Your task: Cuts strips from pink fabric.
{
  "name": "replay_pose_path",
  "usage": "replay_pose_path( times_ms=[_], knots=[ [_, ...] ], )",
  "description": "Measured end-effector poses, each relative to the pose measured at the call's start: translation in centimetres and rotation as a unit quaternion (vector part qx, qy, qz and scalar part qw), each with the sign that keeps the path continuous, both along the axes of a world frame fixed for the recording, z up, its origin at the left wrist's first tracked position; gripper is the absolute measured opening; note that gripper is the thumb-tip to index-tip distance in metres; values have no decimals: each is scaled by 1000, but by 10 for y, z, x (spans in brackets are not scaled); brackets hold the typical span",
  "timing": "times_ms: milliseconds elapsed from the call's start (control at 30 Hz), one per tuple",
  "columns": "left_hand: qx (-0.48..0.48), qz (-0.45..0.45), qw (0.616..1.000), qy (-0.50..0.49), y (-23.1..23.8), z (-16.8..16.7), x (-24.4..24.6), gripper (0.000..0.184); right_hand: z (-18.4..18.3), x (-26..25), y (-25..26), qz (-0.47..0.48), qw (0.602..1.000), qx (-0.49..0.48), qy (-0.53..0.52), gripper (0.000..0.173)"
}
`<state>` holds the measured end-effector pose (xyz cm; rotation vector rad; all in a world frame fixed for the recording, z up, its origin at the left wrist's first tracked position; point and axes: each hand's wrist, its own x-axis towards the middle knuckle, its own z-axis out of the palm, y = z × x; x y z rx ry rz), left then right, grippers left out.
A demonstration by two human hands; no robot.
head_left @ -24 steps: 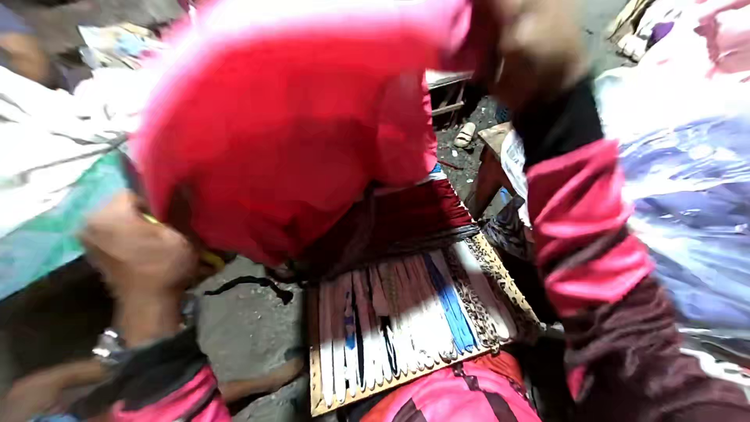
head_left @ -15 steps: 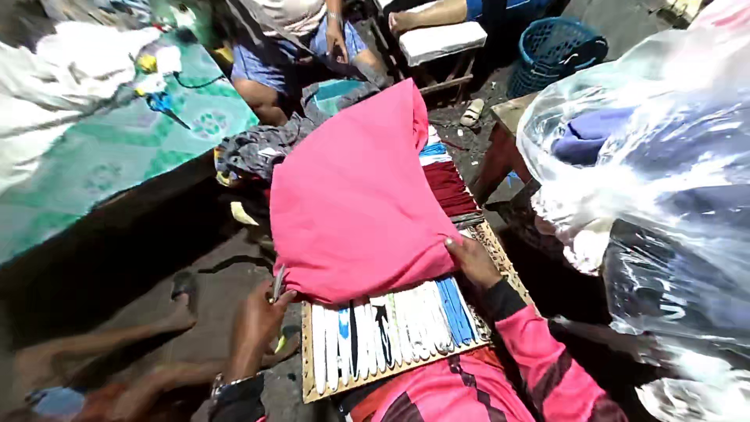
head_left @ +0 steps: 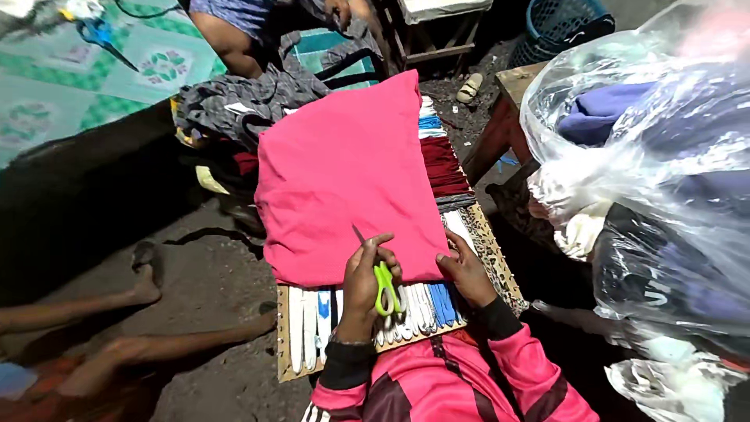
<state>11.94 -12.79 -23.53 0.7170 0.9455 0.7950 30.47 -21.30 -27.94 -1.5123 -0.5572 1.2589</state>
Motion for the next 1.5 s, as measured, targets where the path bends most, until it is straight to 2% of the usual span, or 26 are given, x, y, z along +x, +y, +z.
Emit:
replay_pose_path(
  times_ms=[167,267,367,467,533,600,667,800,900,1000,1167,1300,1367,1500],
  knots=[
    [110,-46,991,57,9,4,35,46,5,0,-7,15,998,48,-41,54],
    [174,-70,979,76,20,10,51,44,12,-6,-5,77,992,85,-57,38],
    [222,-118,963,91,26,17,64,44,15,-14,3,117,989,86,-13,37],
    [237,-180,948,116,31,23,71,42,12,-17,10,98,989,100,47,28],
    [253,-202,937,133,35,21,67,46,11,-17,12,85,985,104,109,30],
    [239,-197,942,132,35,16,55,56,9,-17,13,66,978,103,166,30],
    [201,-172,956,128,30,9,41,58,5,-17,14,55,973,102,198,29],
    [107,-120,979,127,14,-5,20,41,-2,-19,17,67,970,97,212,28],
    [110,-119,969,187,11,-7,12,26,0,-23,15,93,970,95,204,27],
    [123,-186,959,173,17,0,5,27,8,-14,15,133,972,94,168,25],
    [158,-323,933,27,33,6,-15,33,28,1,18,235,962,88,109,25],
    [158,-382,909,-49,36,5,-32,40,36,2,20,321,939,107,67,27],
    [132,-370,918,-48,30,6,-37,42,34,-3,23,351,929,108,40,25],
    [138,-281,949,-18,16,3,-42,40,35,-9,34,370,924,90,25,25]
  ],
)
